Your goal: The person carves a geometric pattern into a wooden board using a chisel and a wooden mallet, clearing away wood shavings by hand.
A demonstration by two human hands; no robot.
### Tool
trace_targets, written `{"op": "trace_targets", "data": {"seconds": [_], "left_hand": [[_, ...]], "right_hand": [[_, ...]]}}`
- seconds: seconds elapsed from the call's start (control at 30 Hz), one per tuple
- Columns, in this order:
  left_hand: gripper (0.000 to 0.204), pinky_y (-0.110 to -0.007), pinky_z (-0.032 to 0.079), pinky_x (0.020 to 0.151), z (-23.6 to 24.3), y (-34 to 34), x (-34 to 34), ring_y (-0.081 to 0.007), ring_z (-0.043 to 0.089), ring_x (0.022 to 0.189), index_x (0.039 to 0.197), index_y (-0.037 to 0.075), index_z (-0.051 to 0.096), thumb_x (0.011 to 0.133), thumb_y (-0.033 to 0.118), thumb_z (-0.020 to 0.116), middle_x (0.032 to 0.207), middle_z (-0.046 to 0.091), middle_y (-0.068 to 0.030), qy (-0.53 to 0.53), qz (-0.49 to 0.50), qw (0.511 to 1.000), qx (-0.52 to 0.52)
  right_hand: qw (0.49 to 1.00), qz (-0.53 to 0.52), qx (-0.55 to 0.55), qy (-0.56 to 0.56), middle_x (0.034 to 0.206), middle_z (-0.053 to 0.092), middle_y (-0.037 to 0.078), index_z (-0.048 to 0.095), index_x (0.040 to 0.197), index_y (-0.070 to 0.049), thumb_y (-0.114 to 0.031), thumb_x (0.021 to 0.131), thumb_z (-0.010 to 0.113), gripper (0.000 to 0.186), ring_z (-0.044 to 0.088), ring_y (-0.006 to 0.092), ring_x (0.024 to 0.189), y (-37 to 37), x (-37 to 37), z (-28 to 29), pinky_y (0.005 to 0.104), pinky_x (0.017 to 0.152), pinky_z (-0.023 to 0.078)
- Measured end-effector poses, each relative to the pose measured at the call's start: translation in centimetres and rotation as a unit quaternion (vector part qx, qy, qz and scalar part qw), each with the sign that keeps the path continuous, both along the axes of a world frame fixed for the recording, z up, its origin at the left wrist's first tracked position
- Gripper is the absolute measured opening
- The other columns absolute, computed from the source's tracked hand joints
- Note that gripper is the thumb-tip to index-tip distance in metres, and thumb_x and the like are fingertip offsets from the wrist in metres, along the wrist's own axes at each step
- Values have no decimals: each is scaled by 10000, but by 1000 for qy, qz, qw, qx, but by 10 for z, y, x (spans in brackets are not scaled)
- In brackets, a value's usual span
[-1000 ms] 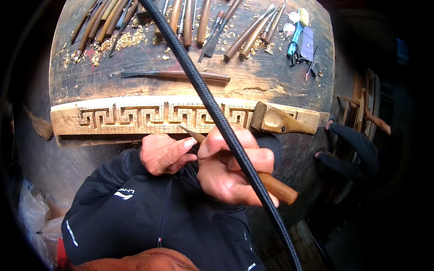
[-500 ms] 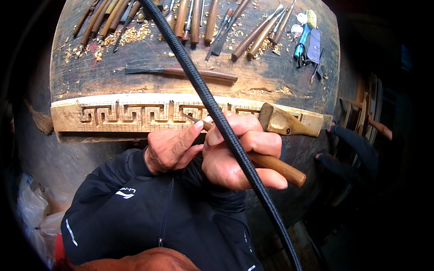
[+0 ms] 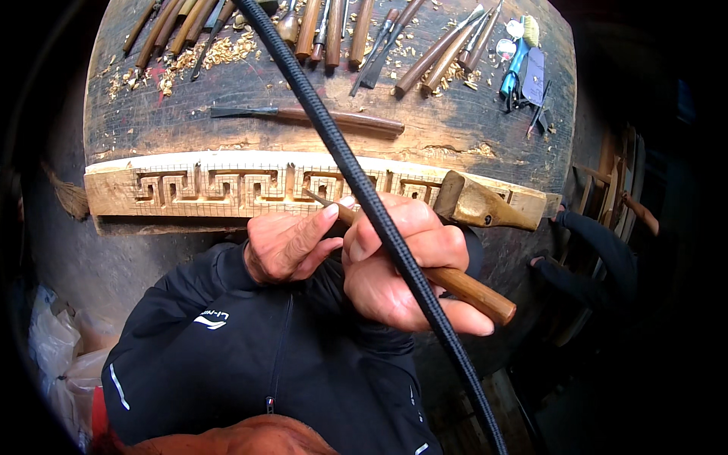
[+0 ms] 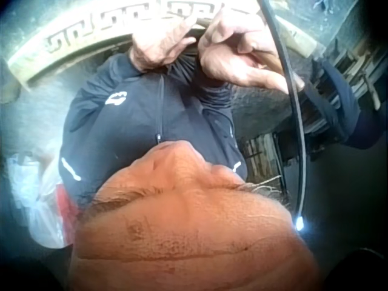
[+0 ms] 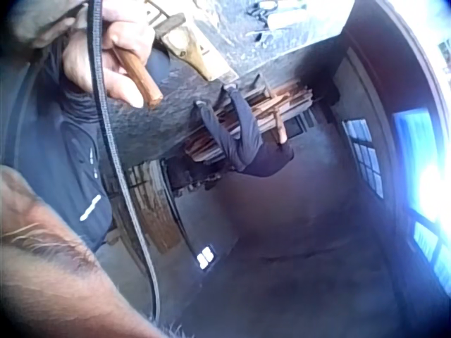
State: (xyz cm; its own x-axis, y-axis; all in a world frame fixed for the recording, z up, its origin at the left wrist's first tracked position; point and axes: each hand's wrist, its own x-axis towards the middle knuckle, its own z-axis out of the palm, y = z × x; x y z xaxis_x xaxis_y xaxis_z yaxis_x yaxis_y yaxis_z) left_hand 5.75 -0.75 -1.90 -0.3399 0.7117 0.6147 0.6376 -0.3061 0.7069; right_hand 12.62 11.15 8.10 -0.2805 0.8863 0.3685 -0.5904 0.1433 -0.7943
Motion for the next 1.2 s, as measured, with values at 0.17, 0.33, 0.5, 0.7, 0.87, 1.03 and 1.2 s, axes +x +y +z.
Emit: {"op": "trace_targets", "data": {"seconds": [0.17, 0.33, 0.5, 0.7, 0.87, 1.03, 1.2], "left_hand": [[726, -324, 594, 565, 0, 1, -1, -187, 779, 696, 1551, -40, 671, 881, 57, 931, 1136, 860, -157, 2, 2, 1000, 3], [719, -321, 612, 584, 5, 3, -3, -194, 806, 737, 1548, -40, 671, 885, 63, 930, 1154, 861, -159, 9, -1, 1000, 2], [719, -320, 621, 597, 4, 2, -3, -197, 812, 753, 1550, -45, 667, 889, 64, 926, 1166, 861, -163, 10, 0, 1000, 0], [710, -323, 613, 585, 2, 2, -3, -201, 802, 739, 1537, -58, 674, 885, 65, 926, 1181, 856, -180, 12, -2, 1000, -1], [705, -332, 602, 564, 4, 2, -5, -204, 789, 710, 1530, -66, 679, 882, 62, 926, 1136, 855, -187, 8, -7, 1000, -2], [701, -338, 593, 541, 0, 1, -5, -211, 781, 680, 1528, -83, 675, 885, 49, 921, 1064, 851, -190, -4, 6, 1000, 21], [701, -350, 611, 554, -2, -6, -10, -235, 795, 695, 1529, -129, 650, 895, 24, 908, 1020, 846, -187, -17, -17, 1000, 15]], "right_hand": [[1000, -4, 7, 1, 697, 523, 117, 354, 786, -139, -930, 1080, 242, 851, 361, 145, 411, 1, -2, -1, 261, 398, 292], [1000, -19, -1, 0, 691, 522, 115, 350, 777, -145, -928, 1083, 240, 848, 370, 145, 408, 0, -2, 0, 258, 398, 290], [1000, -10, 9, -4, 684, 525, 112, 353, 773, -147, -932, 1080, 241, 850, 378, 147, 408, 1, -3, 0, 255, 401, 294], [1000, -12, 9, 0, 677, 520, 110, 355, 772, -146, -935, 1077, 243, 853, 371, 148, 409, 2, -5, 0, 253, 401, 296], [1000, -21, 11, -8, 666, 517, 112, 351, 770, -145, -936, 1075, 228, 857, 357, 145, 406, -1, -8, 2, 254, 396, 291], [999, -22, 36, -34, 647, 531, 125, 355, 784, -138, -955, 1054, 197, 876, 321, 137, 393, -5, -15, 1, 262, 380, 278], [989, -3, 127, -70, 646, 556, 142, 401, 899, -106, -980, 1019, 168, 913, 308, 137, 386, -9, -21, -5, 279, 363, 263]]}}
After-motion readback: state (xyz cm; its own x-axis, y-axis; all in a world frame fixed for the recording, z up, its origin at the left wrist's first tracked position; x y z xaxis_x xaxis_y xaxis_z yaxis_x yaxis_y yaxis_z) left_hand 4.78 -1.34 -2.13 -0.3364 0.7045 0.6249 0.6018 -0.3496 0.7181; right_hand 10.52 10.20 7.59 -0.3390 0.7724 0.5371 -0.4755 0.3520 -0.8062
